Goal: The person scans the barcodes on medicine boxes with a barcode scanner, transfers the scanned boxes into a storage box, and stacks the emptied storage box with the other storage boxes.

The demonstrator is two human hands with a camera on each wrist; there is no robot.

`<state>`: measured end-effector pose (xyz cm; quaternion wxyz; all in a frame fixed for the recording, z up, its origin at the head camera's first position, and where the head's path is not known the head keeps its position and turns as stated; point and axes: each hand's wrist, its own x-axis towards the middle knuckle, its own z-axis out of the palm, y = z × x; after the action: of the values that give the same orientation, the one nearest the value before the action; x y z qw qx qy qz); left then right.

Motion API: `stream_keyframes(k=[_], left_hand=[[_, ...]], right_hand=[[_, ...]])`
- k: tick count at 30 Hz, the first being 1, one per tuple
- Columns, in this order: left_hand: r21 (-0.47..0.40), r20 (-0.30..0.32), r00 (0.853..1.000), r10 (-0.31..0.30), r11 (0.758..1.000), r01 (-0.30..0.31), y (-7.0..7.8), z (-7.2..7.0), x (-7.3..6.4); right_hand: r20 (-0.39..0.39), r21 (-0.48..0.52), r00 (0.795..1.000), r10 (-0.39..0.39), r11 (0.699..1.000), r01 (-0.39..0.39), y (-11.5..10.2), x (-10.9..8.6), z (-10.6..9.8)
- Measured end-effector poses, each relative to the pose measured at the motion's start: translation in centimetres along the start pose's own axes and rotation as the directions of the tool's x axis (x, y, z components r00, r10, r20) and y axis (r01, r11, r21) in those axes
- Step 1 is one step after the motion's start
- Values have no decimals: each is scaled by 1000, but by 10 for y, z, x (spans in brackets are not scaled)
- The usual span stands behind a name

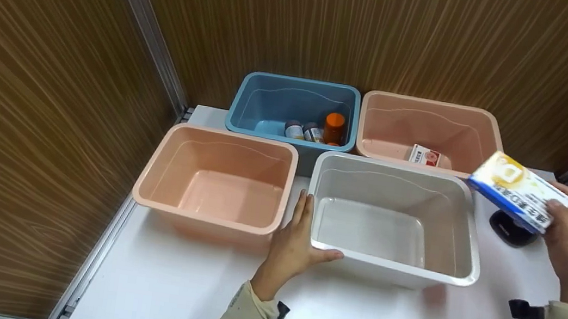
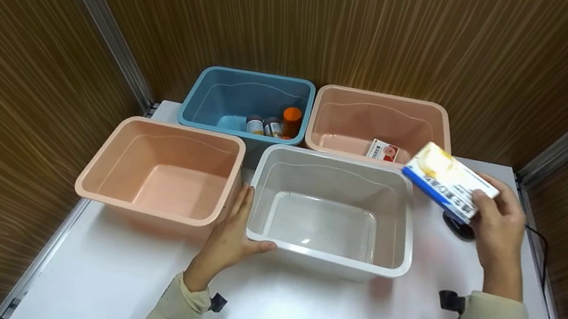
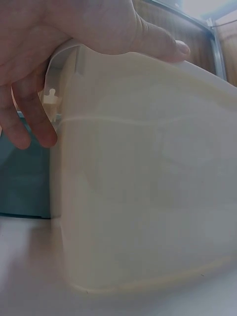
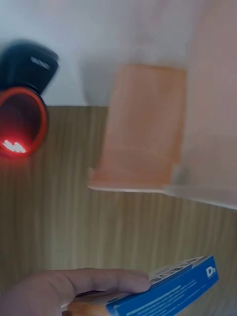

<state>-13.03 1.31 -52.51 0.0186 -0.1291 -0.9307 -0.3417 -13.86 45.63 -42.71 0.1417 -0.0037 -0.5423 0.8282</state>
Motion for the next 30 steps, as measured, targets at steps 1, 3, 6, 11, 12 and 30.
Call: stream_keyframes(k=[1, 3, 6, 11, 12, 30], left_hand=[[0, -2, 1000, 4, 1000, -4, 0, 0, 0], [-2, -4, 1000, 6, 1000, -6, 0, 0, 0], [-10, -4, 1000, 6, 1000, -6, 0, 0, 0], [-13, 2, 1000, 0, 1000, 0, -1, 0, 0], [-15, 6, 1000, -1, 1000, 1, -1, 0, 0], [-26, -11, 1000, 6, 1000, -6, -1, 1, 0]], right_hand=[[-44, 11, 999, 13, 1000, -13, 0, -2, -7], [-118, 9, 992, 38, 999, -37, 2, -6, -21], [-218, 44, 972, 82, 996, -74, 7, -12, -41], [-357, 99, 921, 155, 987, -127, 20, -22, -68], [-368, 110, 916, 160, 986, -128, 23, -24, -72], [-459, 78, 803, 380, 918, -390, 69, -49, -109]])
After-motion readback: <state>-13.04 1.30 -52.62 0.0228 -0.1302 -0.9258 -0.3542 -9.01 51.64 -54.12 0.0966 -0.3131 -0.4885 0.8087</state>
